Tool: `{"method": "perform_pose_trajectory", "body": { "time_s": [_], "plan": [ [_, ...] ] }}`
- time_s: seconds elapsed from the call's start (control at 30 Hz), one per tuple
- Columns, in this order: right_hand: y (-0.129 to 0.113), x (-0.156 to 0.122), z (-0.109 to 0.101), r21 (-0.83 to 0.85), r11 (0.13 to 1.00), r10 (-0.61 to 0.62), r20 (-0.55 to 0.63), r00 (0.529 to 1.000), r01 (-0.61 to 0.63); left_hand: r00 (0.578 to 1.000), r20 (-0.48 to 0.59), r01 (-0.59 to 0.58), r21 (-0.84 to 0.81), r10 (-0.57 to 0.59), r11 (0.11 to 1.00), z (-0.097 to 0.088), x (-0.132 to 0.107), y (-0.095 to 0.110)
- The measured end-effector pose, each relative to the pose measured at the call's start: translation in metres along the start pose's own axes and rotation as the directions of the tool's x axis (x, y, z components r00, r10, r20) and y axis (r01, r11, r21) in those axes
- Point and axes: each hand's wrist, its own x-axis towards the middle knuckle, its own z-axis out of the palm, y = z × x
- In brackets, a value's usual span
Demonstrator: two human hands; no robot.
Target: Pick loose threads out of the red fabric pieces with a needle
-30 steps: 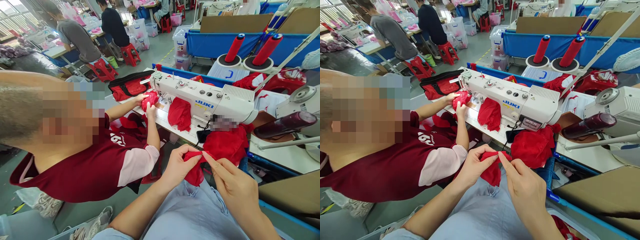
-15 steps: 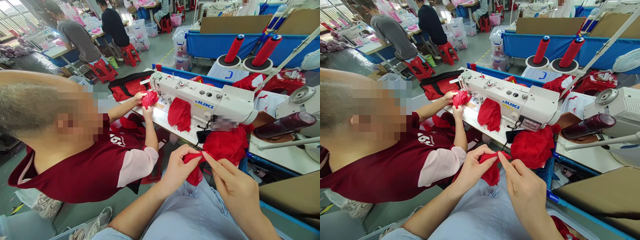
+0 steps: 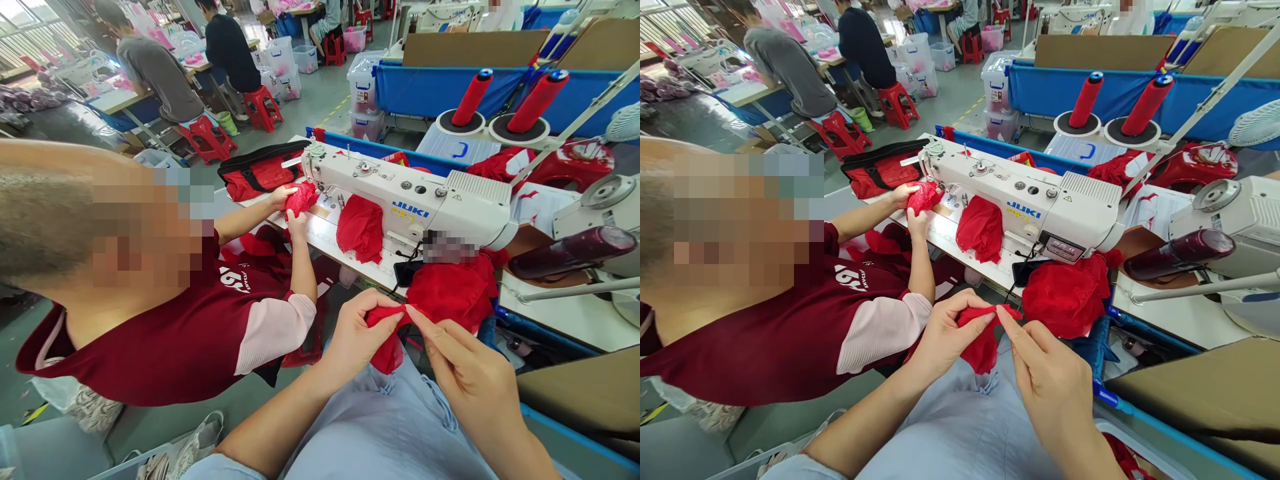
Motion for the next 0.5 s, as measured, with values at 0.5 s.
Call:
{"method": "perform_pose_trajectory", "body": {
  "time_s": [0.5],
  "plan": [
    [0.002,-0.002,0.011,0.632,0.669,0.374,0.167,0.912,-0.39,0.975,0.091,0.22,-0.282,-0.203,0.934,-0.001,0.0,-0.003]
  ]
}}
